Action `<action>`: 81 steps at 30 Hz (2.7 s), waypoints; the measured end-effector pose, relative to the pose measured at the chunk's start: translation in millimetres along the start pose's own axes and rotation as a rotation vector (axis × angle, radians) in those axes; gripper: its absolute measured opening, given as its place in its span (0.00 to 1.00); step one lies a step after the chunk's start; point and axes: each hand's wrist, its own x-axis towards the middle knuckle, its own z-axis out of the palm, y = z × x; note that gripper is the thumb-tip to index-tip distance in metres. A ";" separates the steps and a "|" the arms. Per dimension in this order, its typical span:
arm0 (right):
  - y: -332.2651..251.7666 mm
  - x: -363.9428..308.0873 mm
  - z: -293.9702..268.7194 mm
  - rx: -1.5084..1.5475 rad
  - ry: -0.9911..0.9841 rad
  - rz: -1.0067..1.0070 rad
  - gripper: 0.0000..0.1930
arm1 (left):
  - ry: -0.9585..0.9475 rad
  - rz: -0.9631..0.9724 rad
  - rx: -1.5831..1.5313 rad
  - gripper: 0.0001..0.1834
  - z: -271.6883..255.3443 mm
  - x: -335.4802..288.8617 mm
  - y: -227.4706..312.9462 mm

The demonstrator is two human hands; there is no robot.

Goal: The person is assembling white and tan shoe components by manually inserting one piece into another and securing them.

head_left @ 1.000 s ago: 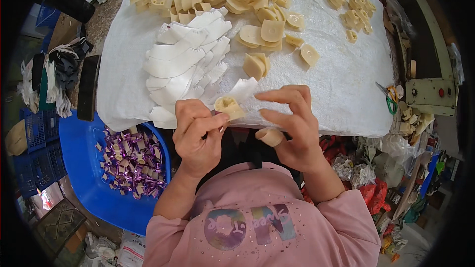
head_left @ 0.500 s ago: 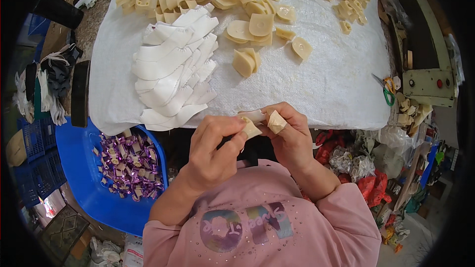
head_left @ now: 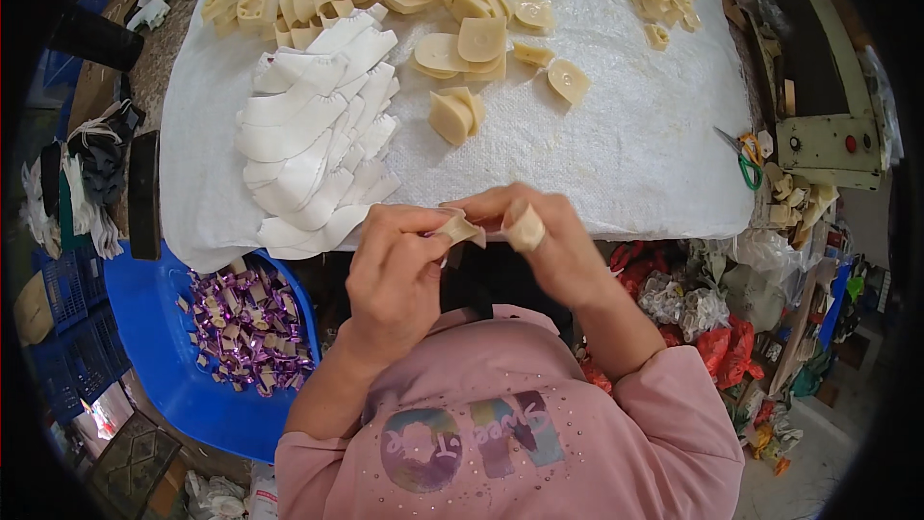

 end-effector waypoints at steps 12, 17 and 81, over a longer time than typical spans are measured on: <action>8.7 19.5 -15.2 0.387 -0.299 0.212 0.19 | -0.122 0.079 -0.119 0.12 0.2 -2.1 -4.5; 15.6 16.2 -2.6 0.310 -0.092 0.110 0.21 | -0.059 -0.127 -0.213 0.06 -4.5 -0.6 -0.9; 19.5 0.2 36.1 0.407 -0.047 -0.070 0.10 | -0.045 -0.389 -0.550 0.28 21.4 -12.3 16.4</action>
